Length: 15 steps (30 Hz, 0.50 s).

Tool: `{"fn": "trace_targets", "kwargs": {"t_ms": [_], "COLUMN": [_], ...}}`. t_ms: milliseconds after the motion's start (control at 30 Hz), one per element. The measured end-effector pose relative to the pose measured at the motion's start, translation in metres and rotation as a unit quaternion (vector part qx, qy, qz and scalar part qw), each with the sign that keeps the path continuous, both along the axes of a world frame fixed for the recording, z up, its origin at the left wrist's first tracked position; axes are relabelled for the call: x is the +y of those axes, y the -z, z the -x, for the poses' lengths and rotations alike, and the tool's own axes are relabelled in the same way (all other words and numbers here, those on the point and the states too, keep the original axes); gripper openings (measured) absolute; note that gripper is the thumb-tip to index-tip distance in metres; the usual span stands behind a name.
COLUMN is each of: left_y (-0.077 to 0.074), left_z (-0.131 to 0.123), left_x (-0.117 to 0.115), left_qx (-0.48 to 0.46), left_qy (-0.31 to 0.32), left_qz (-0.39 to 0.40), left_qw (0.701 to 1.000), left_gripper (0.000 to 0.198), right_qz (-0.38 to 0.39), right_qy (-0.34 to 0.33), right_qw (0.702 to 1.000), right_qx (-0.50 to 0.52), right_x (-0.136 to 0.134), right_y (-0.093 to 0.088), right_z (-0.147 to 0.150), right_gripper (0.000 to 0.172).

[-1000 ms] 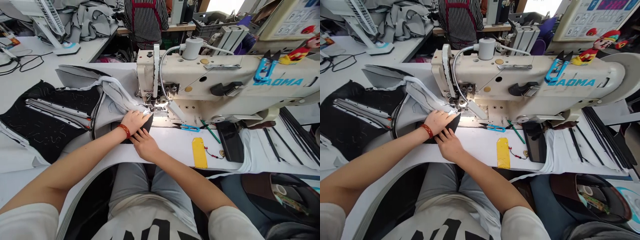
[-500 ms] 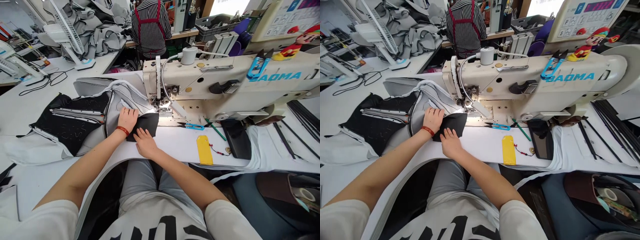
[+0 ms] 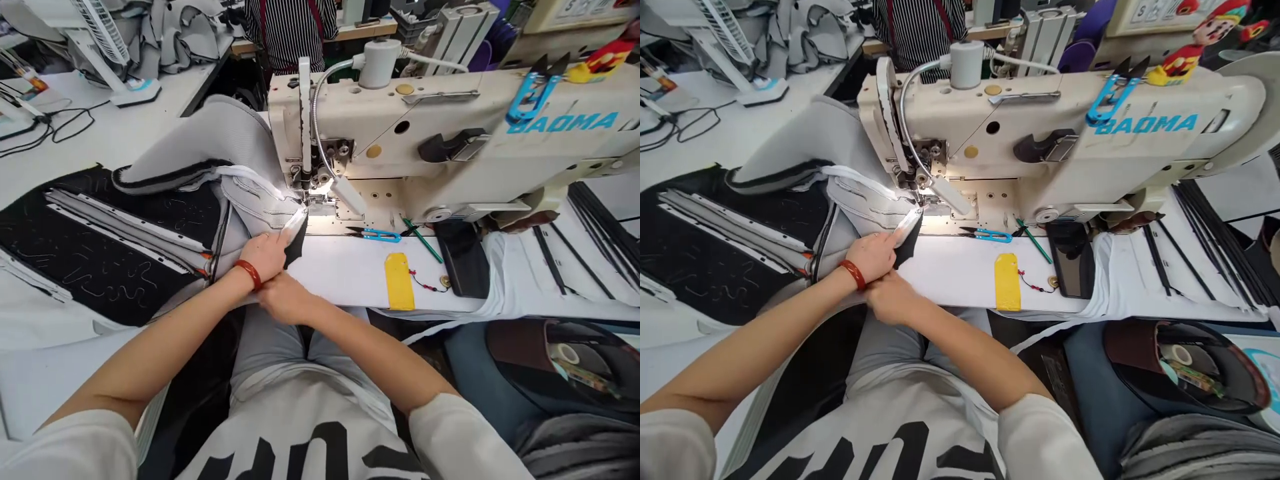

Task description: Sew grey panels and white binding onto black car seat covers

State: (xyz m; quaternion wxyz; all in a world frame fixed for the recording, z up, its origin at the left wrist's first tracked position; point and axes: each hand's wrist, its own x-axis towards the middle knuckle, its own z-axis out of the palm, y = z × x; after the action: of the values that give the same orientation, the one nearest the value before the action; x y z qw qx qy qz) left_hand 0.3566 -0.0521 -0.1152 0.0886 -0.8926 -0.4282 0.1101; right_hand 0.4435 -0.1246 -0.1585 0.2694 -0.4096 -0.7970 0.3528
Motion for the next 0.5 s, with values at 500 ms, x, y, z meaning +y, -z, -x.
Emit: {"fn": "trace_targets", "kwargs": {"t_ms": [500], "left_y": [0.024], "left_z": [0.006], "left_x": [-0.004], "left_qx": [-0.066], "left_qy": [0.019], "left_qz": [-0.041], "left_qw": [0.997], "left_gripper": [0.043], "right_qz": [0.200], "right_qy": [0.345], "right_qw": [0.914], "right_qx": [0.076], "right_x": [0.113], "right_y": [-0.038], "right_z": [-0.036], "right_gripper": [0.029]}}
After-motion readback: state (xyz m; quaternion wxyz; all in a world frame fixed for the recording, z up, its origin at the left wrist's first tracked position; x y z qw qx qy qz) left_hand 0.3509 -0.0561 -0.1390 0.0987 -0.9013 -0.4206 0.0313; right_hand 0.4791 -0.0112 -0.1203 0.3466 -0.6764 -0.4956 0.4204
